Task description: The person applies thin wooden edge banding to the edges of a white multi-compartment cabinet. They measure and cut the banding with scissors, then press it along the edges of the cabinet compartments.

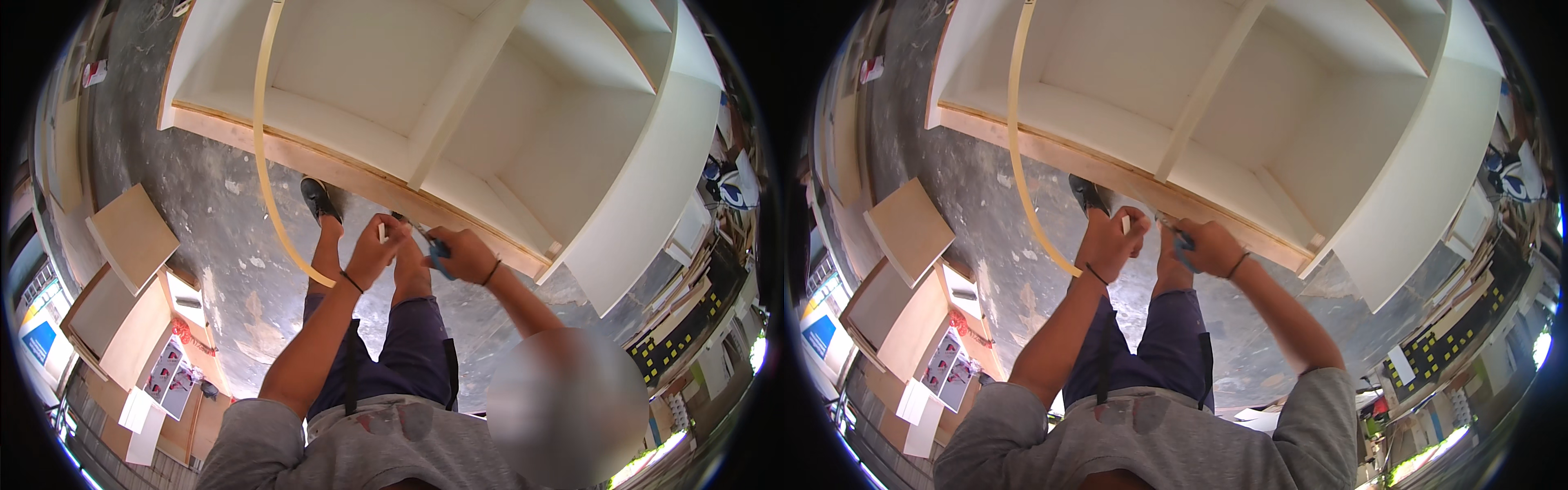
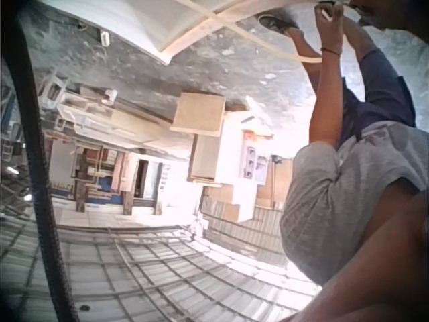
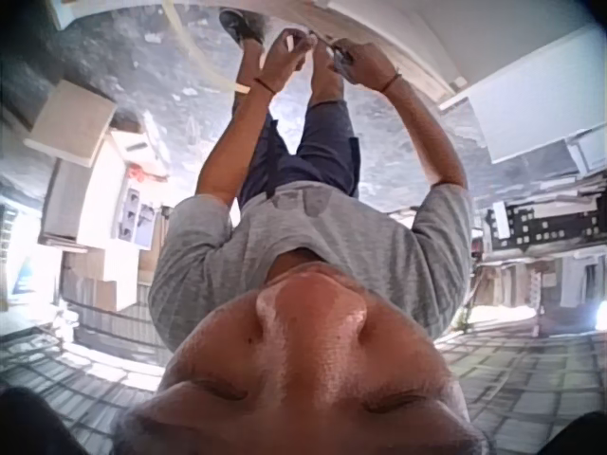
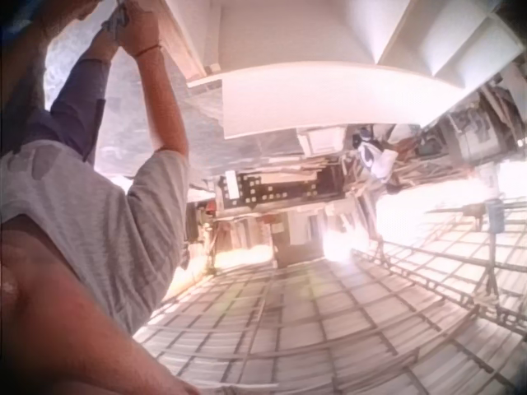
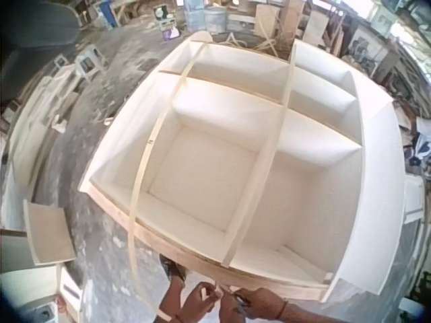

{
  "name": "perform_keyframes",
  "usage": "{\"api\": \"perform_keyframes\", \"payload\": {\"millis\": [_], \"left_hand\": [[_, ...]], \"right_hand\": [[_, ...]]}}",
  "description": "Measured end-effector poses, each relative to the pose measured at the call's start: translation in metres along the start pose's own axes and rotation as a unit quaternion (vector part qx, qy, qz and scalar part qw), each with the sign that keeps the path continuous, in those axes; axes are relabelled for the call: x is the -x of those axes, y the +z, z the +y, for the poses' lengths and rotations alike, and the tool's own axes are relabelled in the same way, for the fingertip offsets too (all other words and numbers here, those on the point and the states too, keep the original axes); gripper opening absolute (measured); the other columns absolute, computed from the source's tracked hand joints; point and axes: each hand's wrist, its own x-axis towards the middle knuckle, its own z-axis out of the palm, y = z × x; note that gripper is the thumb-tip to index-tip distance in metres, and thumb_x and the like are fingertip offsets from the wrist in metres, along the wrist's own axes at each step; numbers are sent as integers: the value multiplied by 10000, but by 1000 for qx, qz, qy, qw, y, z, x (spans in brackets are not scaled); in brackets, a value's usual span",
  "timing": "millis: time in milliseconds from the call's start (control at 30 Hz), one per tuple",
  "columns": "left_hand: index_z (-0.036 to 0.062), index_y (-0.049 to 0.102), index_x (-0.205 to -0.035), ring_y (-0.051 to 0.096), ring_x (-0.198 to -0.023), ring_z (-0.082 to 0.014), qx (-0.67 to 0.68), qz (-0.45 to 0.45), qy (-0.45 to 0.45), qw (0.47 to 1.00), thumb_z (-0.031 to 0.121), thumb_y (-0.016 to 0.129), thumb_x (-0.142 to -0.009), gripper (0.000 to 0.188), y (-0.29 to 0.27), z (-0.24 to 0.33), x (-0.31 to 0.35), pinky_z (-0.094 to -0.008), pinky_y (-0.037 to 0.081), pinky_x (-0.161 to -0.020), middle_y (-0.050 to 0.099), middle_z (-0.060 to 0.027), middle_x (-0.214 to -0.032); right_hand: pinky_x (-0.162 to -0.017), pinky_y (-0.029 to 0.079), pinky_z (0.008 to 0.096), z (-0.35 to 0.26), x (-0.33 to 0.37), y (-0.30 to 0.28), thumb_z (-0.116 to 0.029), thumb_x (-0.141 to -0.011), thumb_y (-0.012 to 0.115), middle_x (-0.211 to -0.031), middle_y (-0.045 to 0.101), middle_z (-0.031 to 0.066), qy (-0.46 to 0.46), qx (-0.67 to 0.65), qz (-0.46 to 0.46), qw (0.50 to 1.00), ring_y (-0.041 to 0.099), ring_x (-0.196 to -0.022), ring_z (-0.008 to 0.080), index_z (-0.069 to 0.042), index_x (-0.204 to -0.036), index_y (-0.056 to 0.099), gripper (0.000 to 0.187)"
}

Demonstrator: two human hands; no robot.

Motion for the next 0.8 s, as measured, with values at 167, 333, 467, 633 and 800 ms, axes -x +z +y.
{"api": "perform_keyframes", "payload": {"millis": [167,333,467,633,800], "left_hand": [[30,519,-961,549,-695,-70,25,59,86,994,202,604,-932,194,18,-13,-8,-218,464,-603,557,-10,-761],[39,508,-945,482,-655,-84,83,96,100,987,141,546,-933,110,-18,-19,-6,-223,404,-615,512,-12,-722],[55,492,-930,465,-603,-78,94,109,80,986,100,525,-936,56,-57,-44,5,-219,395,-563,495,-6,-703],[55,496,-933,481,-609,-78,58,66,8,996,92,521,-933,44,-80,-52,35,-215,412,-576,494,-5,-699],[47,498,-941,491,-618,-78,20,28,35,999,91,513,-932,48,-117,-64,47,-213,417,-567,501,-9,-700]], "right_hand": [[-633,527,401,-47,-4,45,-205,-788,710,-848,679,157,23,33,106,994,654,-681,352,-43,-1162,570,431],[-715,524,365,-53,-6,15,-226,-801,713,-896,696,152,5,-108,312,944,667,-766,318,-26,-1126,630,390],[-989,378,491,-13,-57,25,-364,-830,677,-1005,692,109,149,8,384,911,647,-957,277,-64,-1038,691,366],[-1052,252,533,-22,-79,44,-442,-848,607,-1024,695,63,234,19,344,909,630,-992,238,-108,-994,708,379],[-900,380,432,-24,-92,24,-504,-863,553,-740,677,98,320,-89,290,898,637,-791,284,-92,-786,714,449]]}}
